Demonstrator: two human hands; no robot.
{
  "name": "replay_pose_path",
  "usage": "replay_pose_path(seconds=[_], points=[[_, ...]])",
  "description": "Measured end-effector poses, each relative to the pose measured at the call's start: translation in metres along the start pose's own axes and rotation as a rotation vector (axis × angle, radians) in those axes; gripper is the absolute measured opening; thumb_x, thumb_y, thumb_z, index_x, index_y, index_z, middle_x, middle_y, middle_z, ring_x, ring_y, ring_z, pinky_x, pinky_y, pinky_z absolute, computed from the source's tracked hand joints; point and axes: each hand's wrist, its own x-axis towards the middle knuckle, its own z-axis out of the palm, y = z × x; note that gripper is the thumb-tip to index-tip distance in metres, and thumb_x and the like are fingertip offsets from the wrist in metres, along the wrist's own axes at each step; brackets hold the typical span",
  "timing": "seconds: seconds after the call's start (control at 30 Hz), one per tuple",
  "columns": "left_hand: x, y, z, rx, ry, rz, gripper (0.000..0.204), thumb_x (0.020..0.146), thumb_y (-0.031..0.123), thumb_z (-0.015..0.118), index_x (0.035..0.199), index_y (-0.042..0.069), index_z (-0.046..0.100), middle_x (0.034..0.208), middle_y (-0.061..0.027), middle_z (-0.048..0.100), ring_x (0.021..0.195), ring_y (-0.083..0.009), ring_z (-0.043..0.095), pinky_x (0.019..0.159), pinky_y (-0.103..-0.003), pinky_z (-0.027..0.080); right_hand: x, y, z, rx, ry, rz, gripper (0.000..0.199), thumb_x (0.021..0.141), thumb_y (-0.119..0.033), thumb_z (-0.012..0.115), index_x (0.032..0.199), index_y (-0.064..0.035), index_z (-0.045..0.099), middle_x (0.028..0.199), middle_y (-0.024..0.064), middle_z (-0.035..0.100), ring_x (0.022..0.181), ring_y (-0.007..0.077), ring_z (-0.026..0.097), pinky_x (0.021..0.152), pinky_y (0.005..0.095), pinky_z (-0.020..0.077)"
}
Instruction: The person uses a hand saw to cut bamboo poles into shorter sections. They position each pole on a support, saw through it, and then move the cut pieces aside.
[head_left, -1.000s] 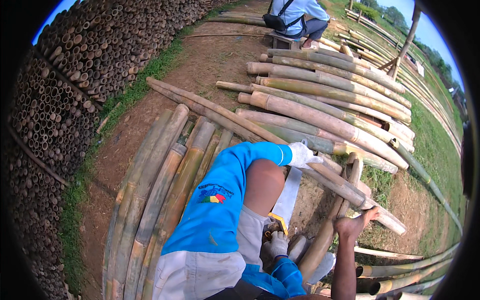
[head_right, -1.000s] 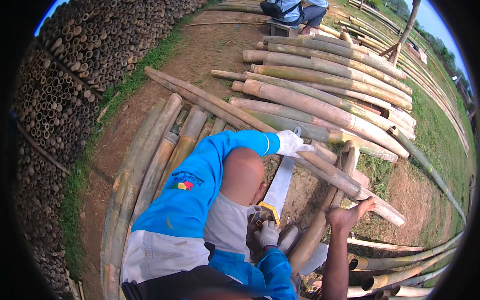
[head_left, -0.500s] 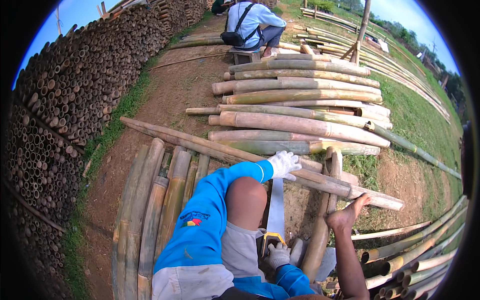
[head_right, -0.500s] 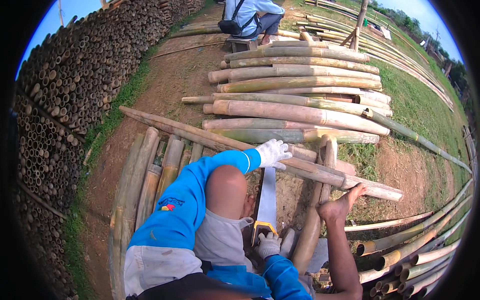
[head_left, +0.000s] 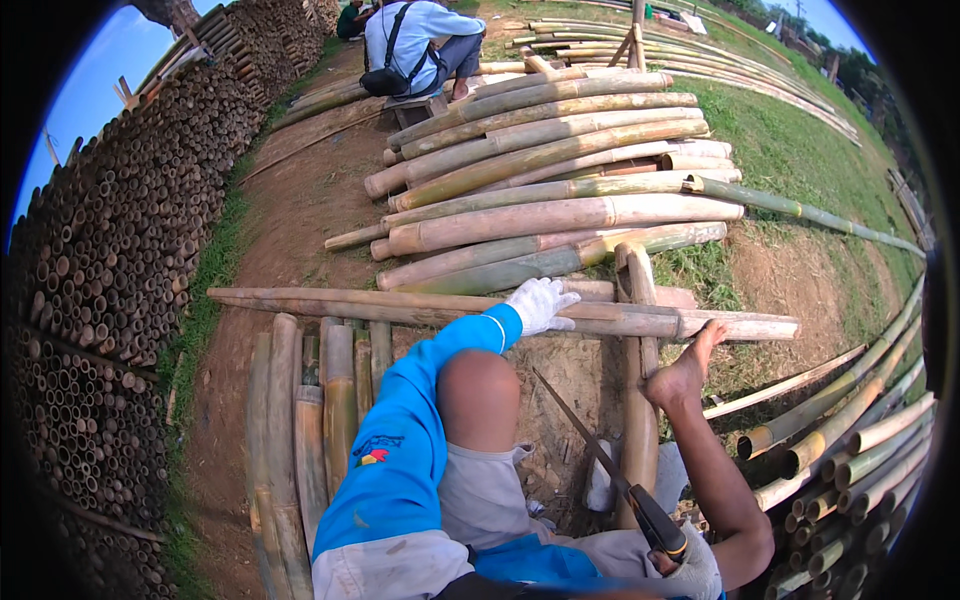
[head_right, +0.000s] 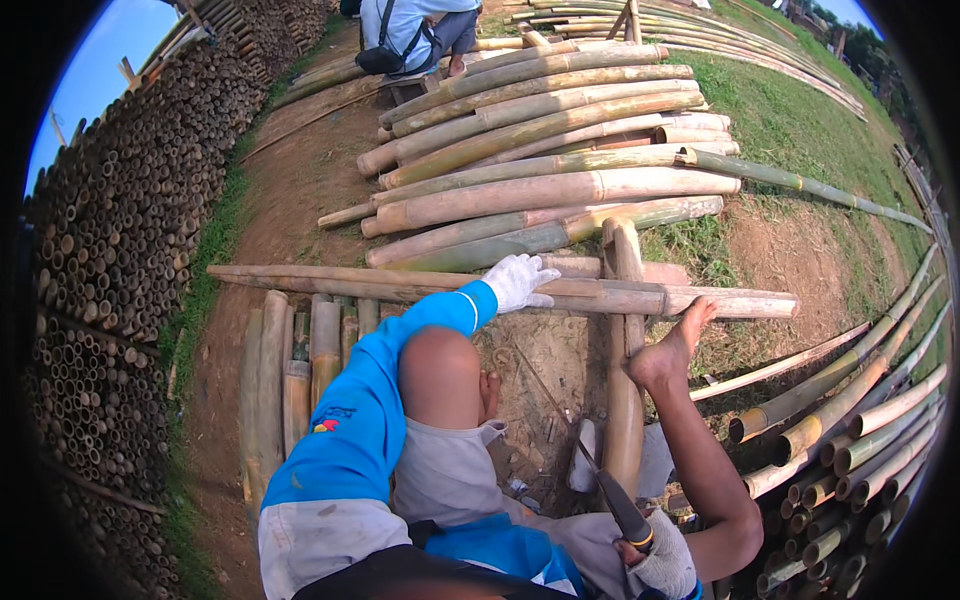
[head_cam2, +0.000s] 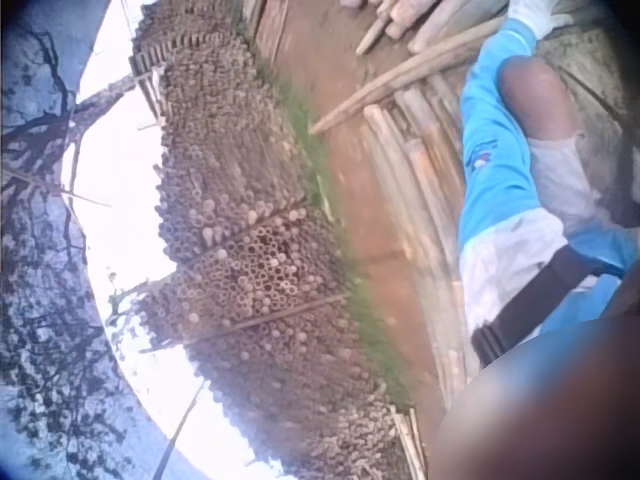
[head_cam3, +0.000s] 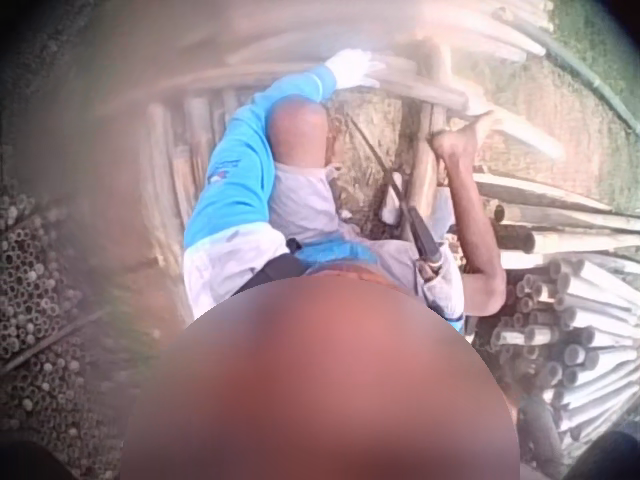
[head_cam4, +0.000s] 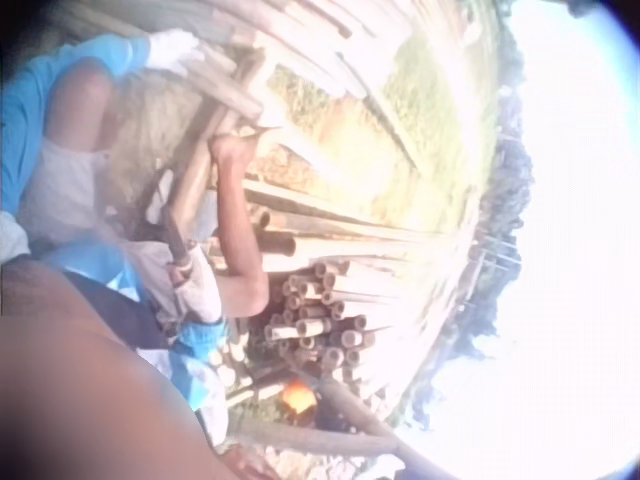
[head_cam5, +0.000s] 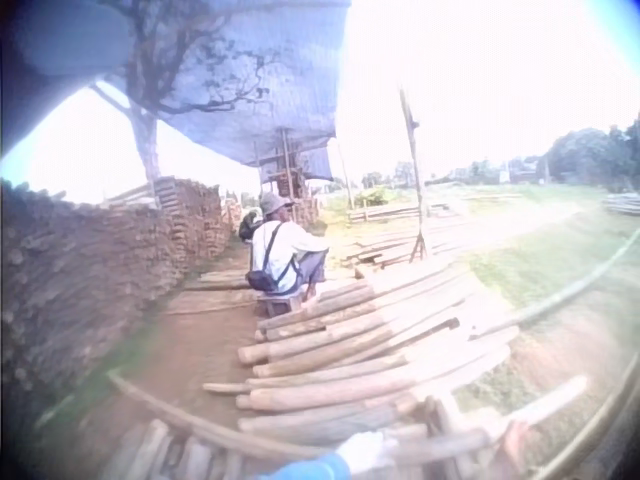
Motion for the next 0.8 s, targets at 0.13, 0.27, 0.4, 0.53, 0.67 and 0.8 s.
replay_pose_path(seconds=[0.13,0.27,0.4,0.53,0.67,0.8], points=[[0.005,0.004,0.005,-0.077,0.026,-0.027,0.071,0.105,0.067,0.062,0.155,0.016,0.063,0.131,-0.0196,0.068,0.117,-0.0400,0.069,0.103,-0.051,0.057,-0.037,-0.005,-0.024,0.150,0.248,-0.001,0.035,0.098,-0.022,0.079,0.125,-0.0058,0.062,0.102,0.0102,0.069,0.089,0.0241,0.069,0.077,0.0377,0.0565],[0.014,0.008,0.015,-0.151,0.055,-0.057,0.067,0.104,0.064,0.065,0.150,0.016,0.067,0.132,-0.0208,0.069,0.121,-0.0422,0.068,0.105,-0.053,0.057,-0.052,0.014,-0.019,0.319,0.478,-0.050,0.039,0.099,-0.019,0.079,0.131,-0.0063,0.060,0.102,0.0076,0.068,0.089,0.0204,0.068,0.078,0.0346,0.0559],[0.021,0.015,0.017,-0.148,0.078,-0.073,0.076,0.101,0.070,0.066,0.151,0.014,0.066,0.142,-0.0221,0.065,0.127,-0.0425,0.065,0.111,-0.053,0.053,-0.005,0.033,0.009,0.588,0.645,-0.188,0.042,0.101,-0.017,0.079,0.136,-0.0068,0.058,0.103,0.0051,0.067,0.089,0.0166,0.066,0.079,0.0316,0.0554],[0.031,0.024,0.010,-0.224,0.017,-0.116,0.093,0.088,0.075,0.079,0.156,0.013,0.061,0.152,-0.0235,0.063,0.134,-0.0427,0.064,0.115,-0.052,0.052,0.110,0.041,0.045,0.769,0.592,-0.338,0.046,0.102,-0.015,0.079,0.142,-0.0073,0.057,0.103,0.0026,0.066,0.089,0.0129,0.064,0.080,0.0285,0.0548],[0.040,0.025,0.002,-0.331,-0.201,-0.240,0.109,0.072,0.076,0.090,0.157,0.014,0.061,0.146,-0.0230,0.071,0.132,-0.0398,0.070,0.114,-0.049,0.055,0.195,0.039,0.075,0.699,0.556,-0.280,0.043,0.101,-0.008,0.078,0.139,-0.0035,0.058,0.107,0.0036,0.066,0.097,0.0127,0.063,0.087,0.0312,0.0546],[0.043,0.025,0.007,-0.310,-0.168,-0.253,0.101,0.073,0.075,0.090,0.151,0.016,0.067,0.135,-0.0216,0.077,0.122,-0.0420,0.074,0.108,-0.050,0.058,0.218,0.039,0.098,0.522,0.557,-0.228,0.045,0.098,-0.010,0.079,0.138,-0.0014,0.060,0.111,0.0072,0.065,0.102,0.0156,0.063,0.093,0.0346,0.0544]])
